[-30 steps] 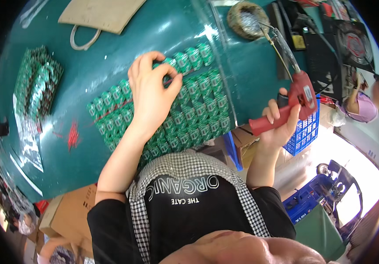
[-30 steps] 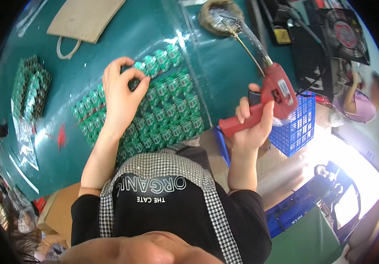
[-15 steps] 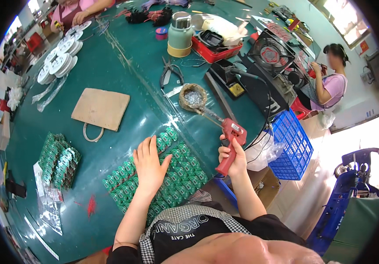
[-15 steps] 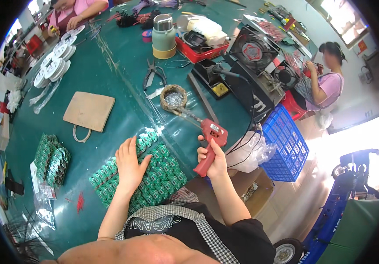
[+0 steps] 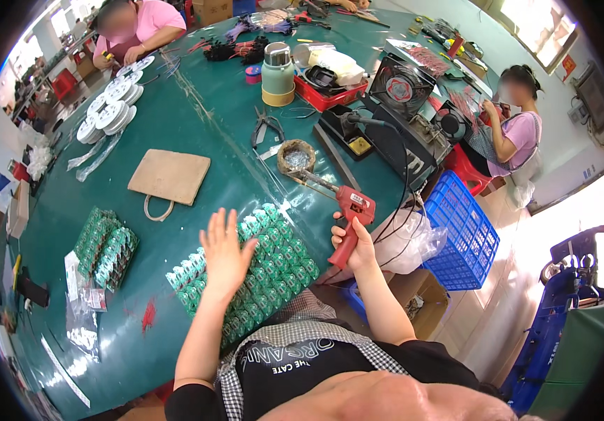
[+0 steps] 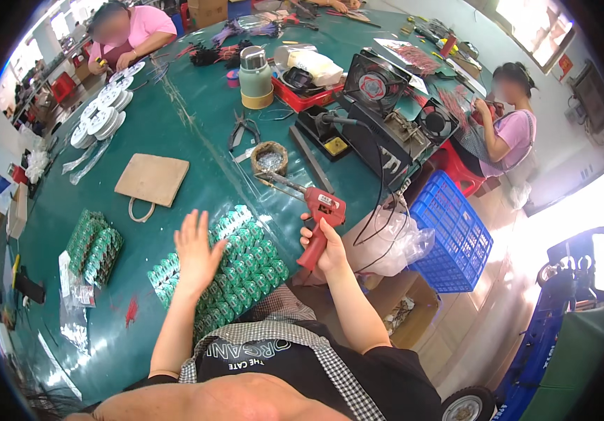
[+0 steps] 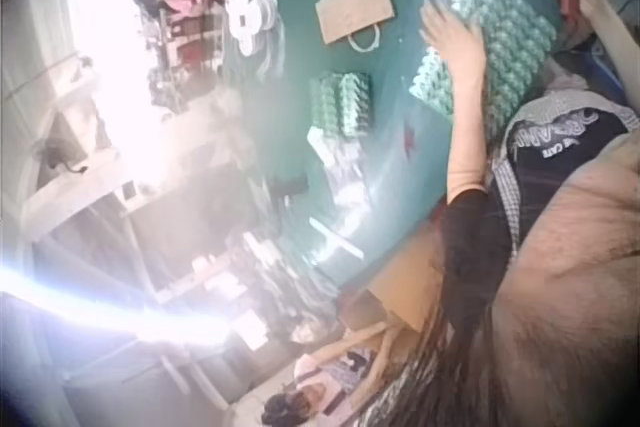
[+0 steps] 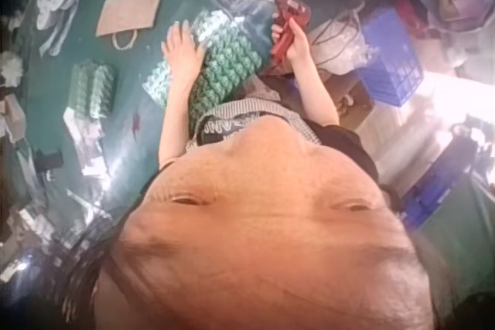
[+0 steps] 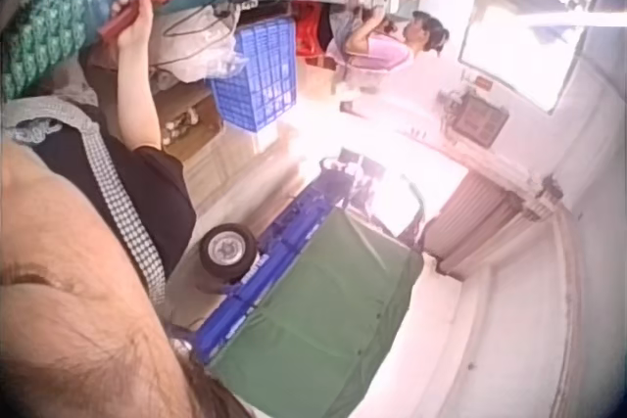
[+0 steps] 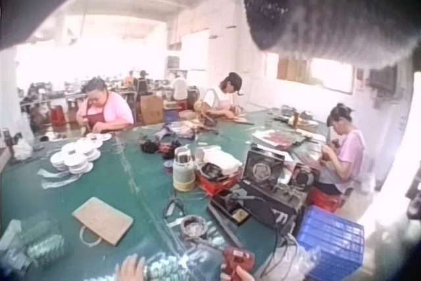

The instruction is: Using a glue gun to attach wires to rows of circuit boards on an assembly line.

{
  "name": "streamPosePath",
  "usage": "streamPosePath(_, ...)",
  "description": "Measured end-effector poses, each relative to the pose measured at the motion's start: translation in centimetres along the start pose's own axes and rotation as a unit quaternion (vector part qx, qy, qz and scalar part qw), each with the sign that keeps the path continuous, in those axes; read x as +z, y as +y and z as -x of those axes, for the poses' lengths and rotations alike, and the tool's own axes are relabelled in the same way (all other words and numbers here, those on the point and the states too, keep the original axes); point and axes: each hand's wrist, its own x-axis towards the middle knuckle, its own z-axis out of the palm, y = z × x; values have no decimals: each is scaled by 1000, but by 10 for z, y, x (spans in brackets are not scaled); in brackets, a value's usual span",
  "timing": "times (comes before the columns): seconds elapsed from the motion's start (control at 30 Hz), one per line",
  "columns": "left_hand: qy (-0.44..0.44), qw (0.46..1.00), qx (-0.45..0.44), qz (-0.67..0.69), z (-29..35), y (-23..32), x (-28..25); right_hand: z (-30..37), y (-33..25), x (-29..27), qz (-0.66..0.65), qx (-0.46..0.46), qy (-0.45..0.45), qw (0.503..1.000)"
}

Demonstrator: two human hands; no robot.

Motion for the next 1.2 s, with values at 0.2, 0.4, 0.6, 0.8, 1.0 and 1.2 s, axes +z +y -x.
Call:
streamPosePath(0.2,171,983,31,56,-57,-73,-42,-11,-54,14,65,-157,-6,986)
streamPosePath(0.4,225,918,87,314,-208,-36,-32,76,-163,29,68,-451,-100,884)
streamPosePath(0.6,170,927,160,294,-217,4,4,127,-178,20,93,-499,-96,856)
streamPosePath(0.8,209,951,94,206,-212,8,11,140,-182,18,94,-512,-91,849)
streamPosePath(1.0,145,952,87,256,-208,1,22,145,-185,14,98,-509,-94,850)
streamPosePath(1.2,138,943,110,283,-205,-7,21,146,-183,20,98,-513,-92,848)
